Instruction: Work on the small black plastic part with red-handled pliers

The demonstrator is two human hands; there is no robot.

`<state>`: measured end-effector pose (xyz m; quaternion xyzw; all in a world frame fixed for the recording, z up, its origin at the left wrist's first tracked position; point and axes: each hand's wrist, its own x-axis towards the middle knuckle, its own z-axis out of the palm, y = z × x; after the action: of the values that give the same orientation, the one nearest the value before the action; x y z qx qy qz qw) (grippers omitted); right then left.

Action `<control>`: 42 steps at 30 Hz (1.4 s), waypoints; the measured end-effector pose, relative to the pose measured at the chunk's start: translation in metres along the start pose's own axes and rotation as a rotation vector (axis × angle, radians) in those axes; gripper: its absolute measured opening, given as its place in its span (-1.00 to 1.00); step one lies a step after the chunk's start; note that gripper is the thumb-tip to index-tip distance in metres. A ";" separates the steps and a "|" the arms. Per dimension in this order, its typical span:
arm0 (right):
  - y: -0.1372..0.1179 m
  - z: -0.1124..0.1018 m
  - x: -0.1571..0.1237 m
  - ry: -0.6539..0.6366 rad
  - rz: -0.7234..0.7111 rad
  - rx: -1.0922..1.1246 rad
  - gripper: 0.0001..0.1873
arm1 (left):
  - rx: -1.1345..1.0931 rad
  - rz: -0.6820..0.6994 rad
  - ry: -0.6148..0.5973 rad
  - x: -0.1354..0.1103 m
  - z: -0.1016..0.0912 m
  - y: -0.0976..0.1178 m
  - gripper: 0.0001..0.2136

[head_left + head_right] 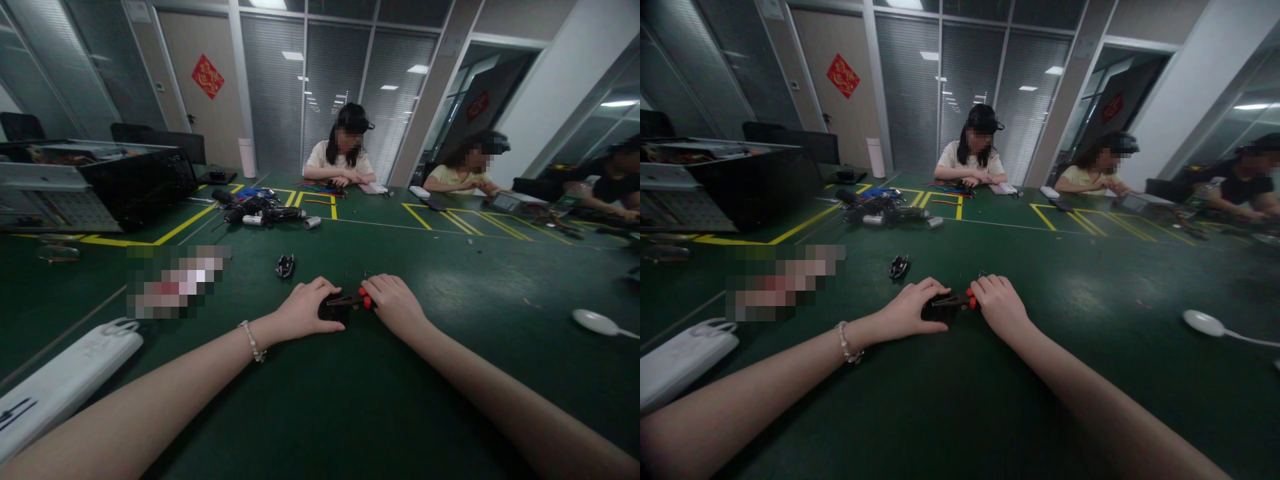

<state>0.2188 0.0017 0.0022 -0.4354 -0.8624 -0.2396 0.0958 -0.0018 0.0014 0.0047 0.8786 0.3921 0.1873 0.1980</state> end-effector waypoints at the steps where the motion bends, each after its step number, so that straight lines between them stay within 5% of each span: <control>1: 0.000 0.000 0.000 0.007 -0.001 -0.004 -0.70 | -0.002 -0.002 0.000 0.000 0.000 0.000 -0.40; 42: 0.000 0.000 0.000 0.015 -0.006 -0.047 -0.72 | 0.012 0.028 0.028 0.000 0.001 0.001 -0.42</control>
<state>0.2191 0.0022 0.0020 -0.4330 -0.8572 -0.2634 0.0912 -0.0011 0.0007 0.0041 0.8825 0.3837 0.1999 0.1844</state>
